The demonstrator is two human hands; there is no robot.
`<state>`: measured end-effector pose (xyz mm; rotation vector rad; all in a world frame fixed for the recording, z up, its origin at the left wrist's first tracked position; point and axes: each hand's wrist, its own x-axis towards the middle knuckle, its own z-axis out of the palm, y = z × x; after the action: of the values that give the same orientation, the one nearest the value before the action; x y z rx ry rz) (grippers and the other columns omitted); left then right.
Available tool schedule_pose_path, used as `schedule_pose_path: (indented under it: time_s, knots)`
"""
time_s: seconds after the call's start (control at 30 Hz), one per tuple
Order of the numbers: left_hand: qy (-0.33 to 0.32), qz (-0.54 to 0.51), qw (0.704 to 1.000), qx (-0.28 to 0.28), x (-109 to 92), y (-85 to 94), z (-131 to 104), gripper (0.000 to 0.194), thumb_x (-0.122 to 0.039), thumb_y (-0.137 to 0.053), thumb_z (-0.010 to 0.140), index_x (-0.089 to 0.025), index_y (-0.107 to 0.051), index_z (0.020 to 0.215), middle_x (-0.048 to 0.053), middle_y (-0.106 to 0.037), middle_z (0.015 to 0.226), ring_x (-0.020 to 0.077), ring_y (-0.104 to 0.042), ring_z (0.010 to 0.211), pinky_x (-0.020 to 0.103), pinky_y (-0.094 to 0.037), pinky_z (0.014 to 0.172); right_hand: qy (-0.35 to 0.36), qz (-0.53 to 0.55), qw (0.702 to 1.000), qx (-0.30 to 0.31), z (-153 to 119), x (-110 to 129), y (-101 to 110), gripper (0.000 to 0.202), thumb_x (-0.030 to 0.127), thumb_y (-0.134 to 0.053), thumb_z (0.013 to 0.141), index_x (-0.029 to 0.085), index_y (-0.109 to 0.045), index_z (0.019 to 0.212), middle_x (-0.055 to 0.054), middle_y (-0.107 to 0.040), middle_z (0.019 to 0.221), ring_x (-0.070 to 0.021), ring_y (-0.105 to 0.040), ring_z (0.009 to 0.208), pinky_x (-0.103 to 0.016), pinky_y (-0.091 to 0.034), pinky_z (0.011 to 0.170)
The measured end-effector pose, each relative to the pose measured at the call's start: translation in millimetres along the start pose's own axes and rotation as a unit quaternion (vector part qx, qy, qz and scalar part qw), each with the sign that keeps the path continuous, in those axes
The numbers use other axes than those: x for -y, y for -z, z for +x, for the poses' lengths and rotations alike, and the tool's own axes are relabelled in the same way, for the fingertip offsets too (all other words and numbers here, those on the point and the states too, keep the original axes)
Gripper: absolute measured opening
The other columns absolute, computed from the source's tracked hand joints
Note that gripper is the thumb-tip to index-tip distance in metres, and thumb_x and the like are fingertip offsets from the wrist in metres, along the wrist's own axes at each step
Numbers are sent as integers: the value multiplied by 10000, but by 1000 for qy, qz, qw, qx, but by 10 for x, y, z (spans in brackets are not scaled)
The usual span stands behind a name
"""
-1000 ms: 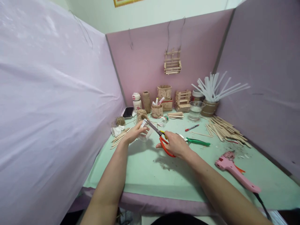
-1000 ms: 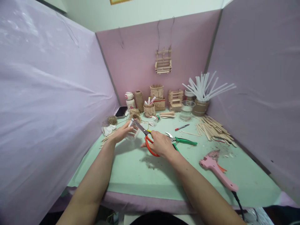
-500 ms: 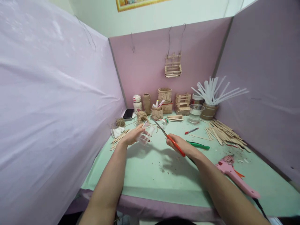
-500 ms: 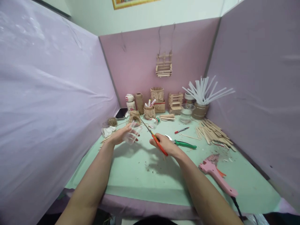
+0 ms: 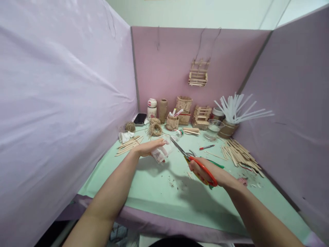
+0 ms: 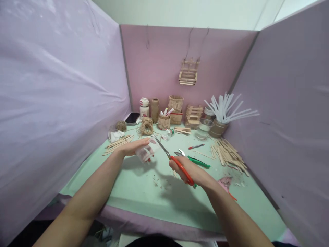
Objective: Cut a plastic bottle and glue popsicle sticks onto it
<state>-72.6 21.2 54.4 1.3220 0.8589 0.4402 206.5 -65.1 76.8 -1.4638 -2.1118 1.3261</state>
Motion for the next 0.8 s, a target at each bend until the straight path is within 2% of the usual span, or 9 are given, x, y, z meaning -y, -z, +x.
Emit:
schedule_pose_path:
  time_s: [0.13, 0.37, 0.63, 0.8]
  knots:
    - [8, -5, 1000, 16, 12, -19, 5, 688, -706, -685, 710, -261, -481, 1193, 42, -668, 987, 185, -681, 713, 310, -521, 671, -25, -21, 999, -4, -82, 45, -20, 353, 503, -375, 950, 224, -382, 732, 58, -403, 525, -80, -353, 422, -201, -280, 390]
    - [11, 31, 998, -48, 27, -61, 29, 580, -646, -702, 726, -247, -548, 1118, -10, -629, 980, 144, -615, 779, 235, -474, 644, -55, -18, 998, -17, -221, 204, -32, 284, 427, -422, 920, 229, -384, 720, 59, -384, 522, -91, -353, 433, -215, -268, 406]
    - [28, 14, 999, 17, -13, -137, 2, 608, -688, -653, 738, -248, -532, 1140, -3, -650, 895, 165, -646, 758, 277, -505, 693, -63, -14, 998, -25, -317, 324, -91, 301, 405, -394, 928, 237, -331, 687, 71, -336, 497, -81, -291, 415, -214, -233, 408]
    - [29, 8, 999, 43, 1, -156, 14, 619, -690, -625, 760, -251, -502, 1179, 10, -685, 888, 186, -665, 722, 308, -514, 692, -48, -35, 998, -35, -287, 249, -101, 335, 469, -384, 932, 240, -323, 695, 60, -357, 541, -95, -299, 458, -226, -253, 431]
